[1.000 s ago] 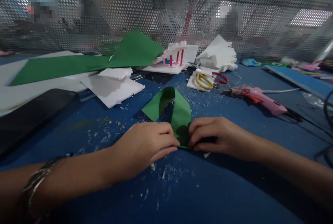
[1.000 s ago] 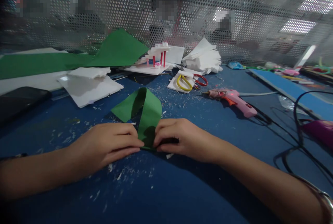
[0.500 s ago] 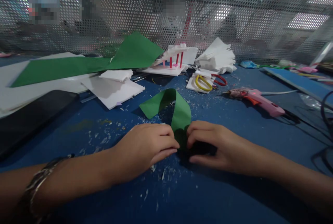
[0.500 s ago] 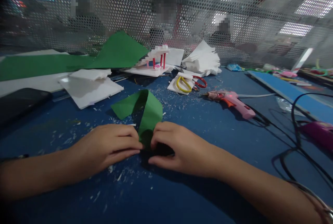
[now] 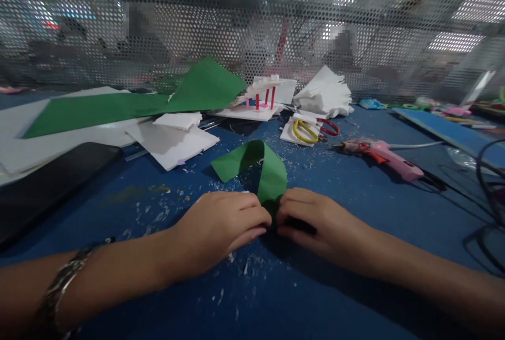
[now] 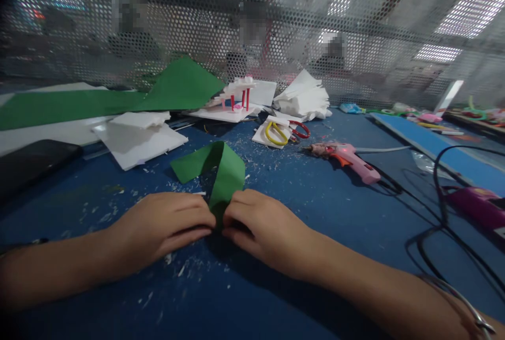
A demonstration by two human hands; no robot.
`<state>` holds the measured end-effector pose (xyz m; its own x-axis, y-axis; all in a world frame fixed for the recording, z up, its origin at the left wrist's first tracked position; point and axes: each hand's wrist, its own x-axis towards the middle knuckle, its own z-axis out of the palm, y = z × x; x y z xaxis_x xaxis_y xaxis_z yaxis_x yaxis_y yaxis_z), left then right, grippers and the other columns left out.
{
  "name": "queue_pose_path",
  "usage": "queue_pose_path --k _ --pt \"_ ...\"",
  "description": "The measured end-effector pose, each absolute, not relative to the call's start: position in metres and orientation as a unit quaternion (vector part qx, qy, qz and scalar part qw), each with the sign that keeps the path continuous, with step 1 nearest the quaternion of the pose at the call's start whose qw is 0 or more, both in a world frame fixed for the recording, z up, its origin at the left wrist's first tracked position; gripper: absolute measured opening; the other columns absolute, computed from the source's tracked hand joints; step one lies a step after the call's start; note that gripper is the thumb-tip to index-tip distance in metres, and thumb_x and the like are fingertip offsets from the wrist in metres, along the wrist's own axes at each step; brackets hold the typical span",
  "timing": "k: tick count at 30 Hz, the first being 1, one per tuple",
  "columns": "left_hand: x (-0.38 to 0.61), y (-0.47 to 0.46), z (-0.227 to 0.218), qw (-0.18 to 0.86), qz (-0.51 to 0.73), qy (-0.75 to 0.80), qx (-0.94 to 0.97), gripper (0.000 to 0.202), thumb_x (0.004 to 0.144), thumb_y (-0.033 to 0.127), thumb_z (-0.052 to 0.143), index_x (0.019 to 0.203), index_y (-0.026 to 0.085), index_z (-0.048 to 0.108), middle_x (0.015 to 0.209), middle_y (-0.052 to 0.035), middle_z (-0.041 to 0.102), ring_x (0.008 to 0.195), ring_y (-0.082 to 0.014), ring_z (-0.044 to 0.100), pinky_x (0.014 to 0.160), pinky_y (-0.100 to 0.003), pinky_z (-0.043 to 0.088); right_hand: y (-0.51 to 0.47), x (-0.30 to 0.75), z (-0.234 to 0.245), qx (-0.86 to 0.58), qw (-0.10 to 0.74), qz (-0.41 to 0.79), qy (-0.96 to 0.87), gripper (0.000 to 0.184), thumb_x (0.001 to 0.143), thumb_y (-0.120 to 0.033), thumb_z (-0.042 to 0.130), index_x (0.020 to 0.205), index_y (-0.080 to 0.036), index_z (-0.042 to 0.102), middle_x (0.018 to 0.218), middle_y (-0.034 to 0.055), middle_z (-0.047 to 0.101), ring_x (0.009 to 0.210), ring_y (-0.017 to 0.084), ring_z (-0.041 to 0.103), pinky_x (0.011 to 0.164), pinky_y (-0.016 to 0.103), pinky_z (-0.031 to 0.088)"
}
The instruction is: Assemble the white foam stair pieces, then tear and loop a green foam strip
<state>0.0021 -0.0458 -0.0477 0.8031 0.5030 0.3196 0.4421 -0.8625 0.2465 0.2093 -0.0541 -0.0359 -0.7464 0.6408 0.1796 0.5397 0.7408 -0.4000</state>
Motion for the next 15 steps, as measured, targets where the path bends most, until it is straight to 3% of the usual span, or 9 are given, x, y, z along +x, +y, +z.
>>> queue_pose_path --k 9,12,15 --pt "-0.012 -0.041 -0.032 -0.069 0.137 0.261 0.953 0.026 0.088 0.024 0.039 0.072 0.019 0.059 0.072 -0.0002 0.061 0.060 -0.0141 0.055 0.051 -0.024 0.035 -0.054 0.209 -0.037 -0.343 0.143 0.165 -0.913 0.009 0.079 -0.012 0.048 0.073 -0.017 0.051 0.073 0.0006 0.052 0.067 0.011 0.047 0.061 0.022 0.039" --pt "-0.069 -0.031 -0.023 -0.112 0.121 0.363 0.917 0.028 0.088 0.037 0.039 0.082 0.021 0.061 0.075 0.0000 0.063 0.063 -0.0148 0.057 0.051 -0.022 0.034 -0.053 0.209 -0.038 -0.340 0.145 0.177 -0.912 0.009 0.082 -0.014 0.047 0.074 -0.017 0.051 0.075 0.0015 0.052 0.069 0.011 0.048 0.063 0.023 0.040" --pt "-0.147 -0.019 -0.024 -0.217 0.137 0.478 0.840 0.055 0.078 0.063 0.038 0.105 0.020 0.058 0.090 -0.0028 0.064 0.071 -0.0174 0.057 0.051 -0.021 0.034 -0.052 0.209 -0.037 -0.340 0.144 0.186 -0.910 0.010 0.082 -0.015 0.046 0.074 -0.017 0.051 0.076 0.0017 0.053 0.069 0.011 0.048 0.063 0.023 0.041"
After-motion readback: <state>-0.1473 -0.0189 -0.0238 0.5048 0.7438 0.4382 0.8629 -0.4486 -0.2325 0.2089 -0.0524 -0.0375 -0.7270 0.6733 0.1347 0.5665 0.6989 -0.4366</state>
